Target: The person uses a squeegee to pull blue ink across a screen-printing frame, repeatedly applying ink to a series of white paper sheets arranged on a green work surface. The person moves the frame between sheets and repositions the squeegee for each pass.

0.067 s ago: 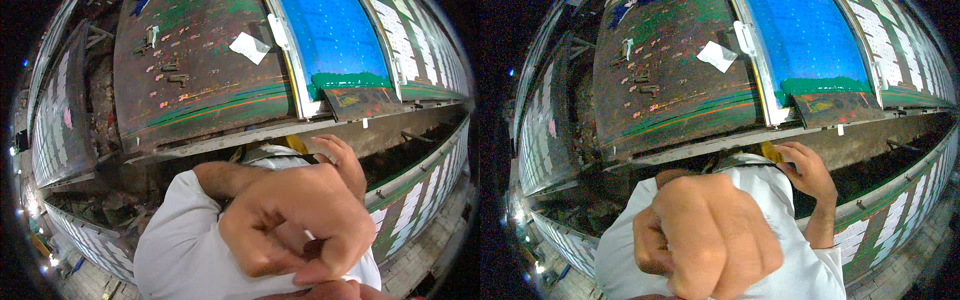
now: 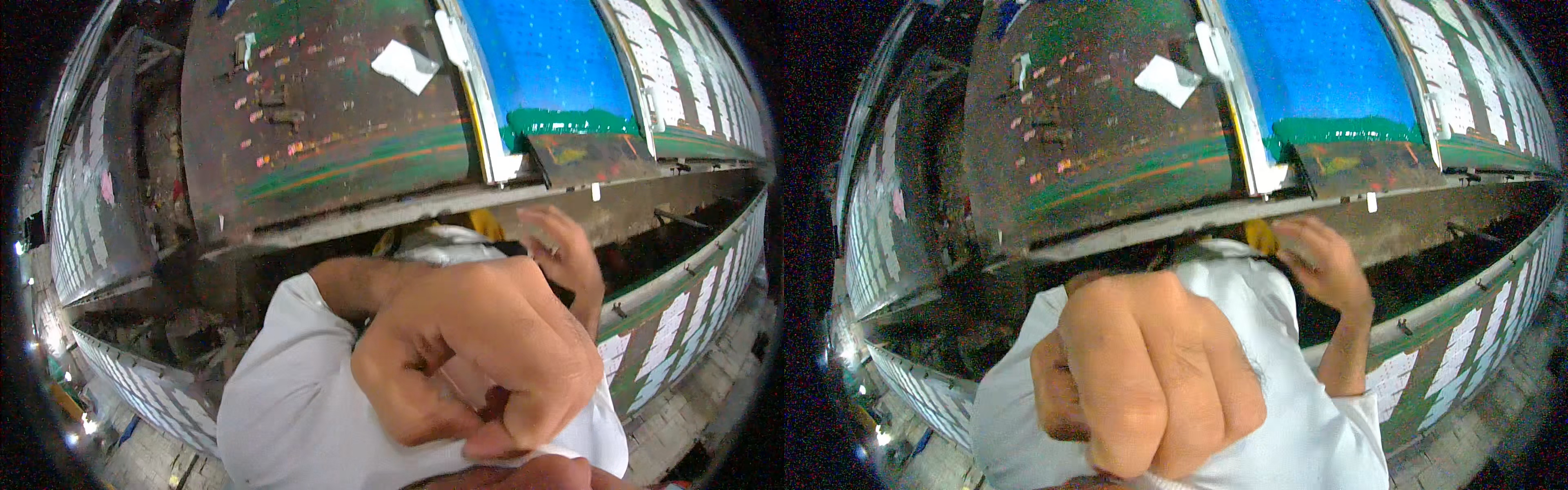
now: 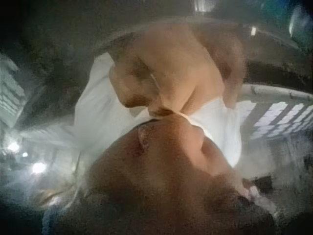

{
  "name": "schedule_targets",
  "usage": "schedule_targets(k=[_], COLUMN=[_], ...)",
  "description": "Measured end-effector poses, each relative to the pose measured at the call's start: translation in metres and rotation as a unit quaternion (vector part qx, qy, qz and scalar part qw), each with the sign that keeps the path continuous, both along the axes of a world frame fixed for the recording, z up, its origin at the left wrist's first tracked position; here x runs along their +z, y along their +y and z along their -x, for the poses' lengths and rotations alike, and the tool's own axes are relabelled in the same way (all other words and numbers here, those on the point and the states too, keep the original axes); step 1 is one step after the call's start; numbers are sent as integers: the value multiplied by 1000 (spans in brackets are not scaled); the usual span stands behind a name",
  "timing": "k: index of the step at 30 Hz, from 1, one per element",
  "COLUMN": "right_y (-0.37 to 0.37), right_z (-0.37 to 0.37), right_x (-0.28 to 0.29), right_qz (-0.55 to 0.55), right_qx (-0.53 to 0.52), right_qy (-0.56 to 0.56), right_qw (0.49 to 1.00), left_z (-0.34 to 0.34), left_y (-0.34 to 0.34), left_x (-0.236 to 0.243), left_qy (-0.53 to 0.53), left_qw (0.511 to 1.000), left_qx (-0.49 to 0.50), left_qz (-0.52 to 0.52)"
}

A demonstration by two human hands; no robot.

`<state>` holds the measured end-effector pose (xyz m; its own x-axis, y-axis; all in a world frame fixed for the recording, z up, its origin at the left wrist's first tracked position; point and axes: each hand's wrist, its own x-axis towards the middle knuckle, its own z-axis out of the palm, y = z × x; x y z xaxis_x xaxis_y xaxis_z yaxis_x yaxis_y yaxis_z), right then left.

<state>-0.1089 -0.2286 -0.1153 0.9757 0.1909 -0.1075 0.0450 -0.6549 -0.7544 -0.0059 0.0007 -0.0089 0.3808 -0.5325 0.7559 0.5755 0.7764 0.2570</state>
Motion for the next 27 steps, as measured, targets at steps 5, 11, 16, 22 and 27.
schedule_targets(k=[5,11,16,22,27], right_y=[-71,-175,-244,-279,-278], right_z=[2,1,-31,-70,-88], right_x=[15,19,-18,-48,-41], right_qz=[-47,105,202,253,229], right_qx=[-33,-45,63,201,164], right_qy=[-12,-24,-54,-138,-136], right_qw=[998,993,976,936,950], left_z=[-5,-58,-194,-310,-324], left_y=[-7,-39,-79,-104,-104], left_x=[-24,-61,-127,-220,-263], left_qy=[-158,-222,-135,-297,-382], left_qw=[976,946,631,134,17], left_qx=[-104,75,528,766,707], left_qz=[-112,-225,-552,-555,-595])
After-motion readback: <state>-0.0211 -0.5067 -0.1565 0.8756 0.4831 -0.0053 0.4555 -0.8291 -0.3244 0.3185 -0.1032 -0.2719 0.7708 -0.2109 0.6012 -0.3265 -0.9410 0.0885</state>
